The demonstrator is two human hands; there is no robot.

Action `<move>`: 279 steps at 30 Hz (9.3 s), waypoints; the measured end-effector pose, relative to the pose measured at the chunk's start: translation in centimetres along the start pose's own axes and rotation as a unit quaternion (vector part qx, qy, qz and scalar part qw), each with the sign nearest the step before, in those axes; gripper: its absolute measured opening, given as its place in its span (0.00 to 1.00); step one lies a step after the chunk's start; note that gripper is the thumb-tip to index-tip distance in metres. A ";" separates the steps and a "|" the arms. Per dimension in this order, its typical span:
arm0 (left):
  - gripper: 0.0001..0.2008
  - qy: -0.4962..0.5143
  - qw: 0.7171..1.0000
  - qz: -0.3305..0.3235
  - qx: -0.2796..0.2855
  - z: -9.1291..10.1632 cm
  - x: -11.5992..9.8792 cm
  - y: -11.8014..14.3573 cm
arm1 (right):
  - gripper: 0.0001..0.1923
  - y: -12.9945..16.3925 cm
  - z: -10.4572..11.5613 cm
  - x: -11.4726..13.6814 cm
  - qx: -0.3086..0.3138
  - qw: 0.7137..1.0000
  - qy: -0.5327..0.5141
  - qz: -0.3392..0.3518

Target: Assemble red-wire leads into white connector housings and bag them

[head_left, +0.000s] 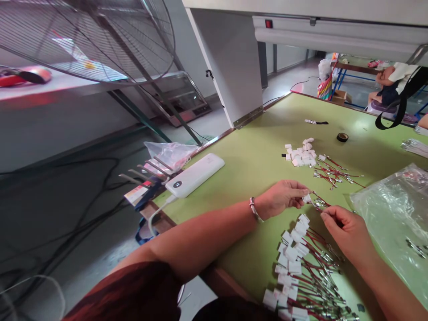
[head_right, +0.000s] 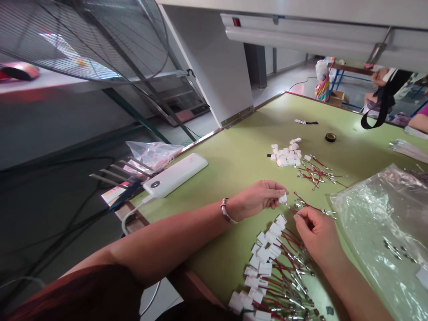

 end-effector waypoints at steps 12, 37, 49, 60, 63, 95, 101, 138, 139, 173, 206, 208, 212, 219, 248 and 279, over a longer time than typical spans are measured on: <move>0.14 -0.069 0.994 -0.030 0.082 -1.7 -0.1 0.2 | 0.13 -0.1 0.2 -0.1 -0.003 0.994 0.102 0.050; 0.05 -0.241 0.959 -0.047 0.142 -3.7 0.8 0.3 | 0.15 0.9 -1.6 -0.8 0.050 0.989 0.092 0.106; 0.10 -0.365 0.900 -0.127 0.202 -3.7 -1.0 1.6 | 0.17 -0.1 1.1 -0.9 0.045 0.995 0.063 0.066; 0.12 -0.478 0.850 -0.178 -0.130 4.3 -5.5 -0.8 | 0.14 0.3 0.3 -0.5 -0.055 0.908 0.382 0.161; 0.12 -0.478 0.826 -0.163 -0.251 7.4 -7.6 -1.6 | 0.13 0.7 0.3 0.2 -0.060 0.914 0.361 0.173; 0.09 -0.250 0.958 -0.141 -0.028 2.3 -4.9 -1.0 | 0.11 0.4 2.4 -0.9 -0.089 0.988 0.086 0.087; 0.14 -0.150 0.983 -0.054 0.093 -2.0 -1.2 -0.7 | 0.10 1.0 2.3 0.9 -0.099 0.977 0.132 0.135; 0.16 -0.500 0.825 -0.261 -0.034 0.0 -6.3 -0.9 | 0.09 1.7 -2.1 2.9 0.082 0.969 0.124 0.198; 0.17 -0.536 0.793 -0.279 -0.083 0.8 -6.6 -1.2 | 0.09 1.8 -2.4 2.7 0.111 0.969 0.114 0.190; 0.07 -0.110 0.988 -0.074 0.076 -1.8 -0.7 -1.5 | 0.11 0.1 -0.1 -2.3 0.069 0.993 0.060 -0.077; 0.06 -0.193 0.966 -0.113 0.129 -4.8 -0.3 -0.8 | 0.18 0.2 -0.9 -2.6 0.046 0.988 -0.060 -0.132; 0.07 -0.228 0.954 -0.148 0.128 -4.6 -1.5 -0.9 | 0.19 0.1 -0.4 -2.4 0.028 0.993 -0.026 -0.109; 0.14 -0.475 0.835 -0.278 -0.007 -0.8 -6.5 -1.9 | 0.17 0.1 -0.6 -1.0 0.056 0.993 0.093 -0.045; 0.18 -0.735 0.587 -0.281 -0.191 6.3 -7.9 -4.7 | 0.13 -0.1 -1.7 -1.0 0.133 0.987 0.092 -0.023; 0.11 -0.028 0.998 -0.048 0.043 0.1 -1.5 -2.1 | 0.13 -0.2 -0.2 -2.6 0.040 0.991 -0.073 -0.106; 0.13 -0.111 0.984 -0.064 0.120 -3.7 -0.7 -0.8 | 0.18 -0.6 0.2 -1.2 0.027 0.999 0.019 -0.022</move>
Point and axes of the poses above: each hand's wrist, its own y-axis away from the middle knuckle, its own z-axis out of the back of the hand, x = y × z, the point moved 10 cm from there along -y, towards the middle knuckle, and after that the axes turned 8 degrees about -y, right-handed, at the moved point
